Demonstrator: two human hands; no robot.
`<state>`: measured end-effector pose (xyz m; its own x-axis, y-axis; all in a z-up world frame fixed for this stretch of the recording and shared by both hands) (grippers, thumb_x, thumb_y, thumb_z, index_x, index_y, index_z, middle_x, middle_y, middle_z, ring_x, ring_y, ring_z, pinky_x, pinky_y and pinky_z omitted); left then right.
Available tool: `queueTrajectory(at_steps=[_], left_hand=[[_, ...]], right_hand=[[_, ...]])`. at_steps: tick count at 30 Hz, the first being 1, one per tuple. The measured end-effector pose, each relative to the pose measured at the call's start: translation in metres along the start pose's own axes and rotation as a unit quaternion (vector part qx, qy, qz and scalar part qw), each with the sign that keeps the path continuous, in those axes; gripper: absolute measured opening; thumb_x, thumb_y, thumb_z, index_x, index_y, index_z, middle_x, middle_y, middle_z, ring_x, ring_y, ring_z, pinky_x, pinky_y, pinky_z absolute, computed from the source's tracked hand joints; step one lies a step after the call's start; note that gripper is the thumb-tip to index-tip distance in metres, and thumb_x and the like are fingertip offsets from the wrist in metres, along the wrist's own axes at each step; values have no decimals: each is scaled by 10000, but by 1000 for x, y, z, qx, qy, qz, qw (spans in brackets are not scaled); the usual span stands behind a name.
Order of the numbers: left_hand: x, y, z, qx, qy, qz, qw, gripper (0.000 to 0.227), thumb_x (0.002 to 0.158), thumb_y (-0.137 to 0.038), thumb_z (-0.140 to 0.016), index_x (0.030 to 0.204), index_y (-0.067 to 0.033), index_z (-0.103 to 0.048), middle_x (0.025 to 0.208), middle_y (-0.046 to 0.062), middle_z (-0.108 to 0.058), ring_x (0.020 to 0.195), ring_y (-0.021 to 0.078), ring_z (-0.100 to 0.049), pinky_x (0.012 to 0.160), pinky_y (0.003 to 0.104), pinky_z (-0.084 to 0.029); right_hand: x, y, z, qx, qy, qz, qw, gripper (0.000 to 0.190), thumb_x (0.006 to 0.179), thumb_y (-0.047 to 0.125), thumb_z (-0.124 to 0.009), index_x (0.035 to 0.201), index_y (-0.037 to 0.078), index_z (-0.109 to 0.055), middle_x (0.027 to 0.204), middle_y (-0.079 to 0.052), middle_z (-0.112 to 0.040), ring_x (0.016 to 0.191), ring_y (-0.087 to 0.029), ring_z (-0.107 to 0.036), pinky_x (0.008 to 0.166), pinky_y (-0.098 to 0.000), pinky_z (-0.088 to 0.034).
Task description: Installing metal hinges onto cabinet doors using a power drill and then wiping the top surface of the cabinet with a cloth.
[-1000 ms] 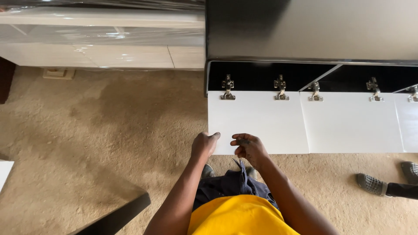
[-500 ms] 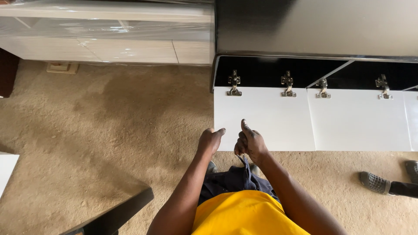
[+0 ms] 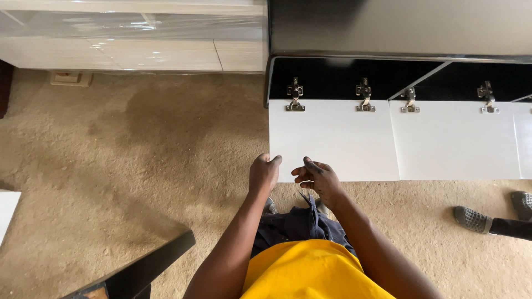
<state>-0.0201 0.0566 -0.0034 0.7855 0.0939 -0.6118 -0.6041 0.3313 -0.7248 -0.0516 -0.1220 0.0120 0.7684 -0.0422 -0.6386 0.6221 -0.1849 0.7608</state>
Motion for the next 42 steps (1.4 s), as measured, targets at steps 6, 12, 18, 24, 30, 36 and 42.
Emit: queueTrajectory(at_steps=[6,12,18,24,30,36,42], left_hand=[[9,46,5,26,-25,46,998,458,841,-428,-626,944,-5,-766,934,217,-747,981,421,-735,776,487,-557],[16,78,1,-157,-27,123,980,373,866,-277,-663,950,81,-723,725,193,-674,468,196,-666,418,339,-546],[-16,20,16,-78,-8,25,997,501,864,-354,-649,1274,-76,-724,1292,175,-709,1290,400,-598,1053,501,-490],[-17,15,5,-30,22,-9,999,622,917,-391,-568,1450,-71,-585,1421,192,-629,1396,385,-516,1171,509,-395],[-8,50,-5,7,-28,0,1000,462,829,-443,-605,1105,-119,-784,1065,108,-773,1144,367,-686,964,478,-513],[-11,56,-19,41,-38,-8,998,465,830,-479,-612,1032,-97,-784,989,125,-768,1095,375,-704,914,459,-528],[-107,-9,-31,54,-19,-8,998,662,889,-445,-569,1341,37,-621,1386,270,-619,1361,418,-541,1146,501,-416]], right_hand=[[5,-8,1,7,16,-16,1000,391,1034,388,-615,887,28,-653,947,-153,-761,790,-235,-756,645,-303,-587],[3,-5,-11,-13,19,-8,1000,359,1050,356,-606,947,19,-680,964,-151,-758,809,-228,-759,661,-296,-588],[5,-17,-18,-15,27,-15,999,372,1044,362,-617,939,14,-692,939,-153,-757,791,-235,-763,640,-291,-597],[2,-26,-12,-19,18,-11,1000,358,1027,341,-644,952,-2,-712,908,-161,-751,759,-236,-766,610,-288,-610],[-8,-32,6,-14,44,-8,999,301,1007,301,-676,1027,5,-726,941,-153,-764,797,-220,-767,652,-282,-607],[-49,-4,15,1,83,38,996,301,906,82,-732,1184,-24,-686,888,-148,-765,775,-211,-749,674,-260,-598],[-89,-28,55,37,103,48,993,656,1045,485,-577,595,9,-553,554,-266,-647,614,-312,-726,623,-367,-595]])
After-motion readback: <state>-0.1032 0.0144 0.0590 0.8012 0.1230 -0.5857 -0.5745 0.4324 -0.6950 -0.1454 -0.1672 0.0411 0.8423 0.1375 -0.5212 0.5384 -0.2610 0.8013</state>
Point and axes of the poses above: each hand's wrist, its own x-axis towards the middle knuckle, its own z-axis out of the back of the hand, y = z × x, the point moved 6 cm from there along x, towards the middle knuckle
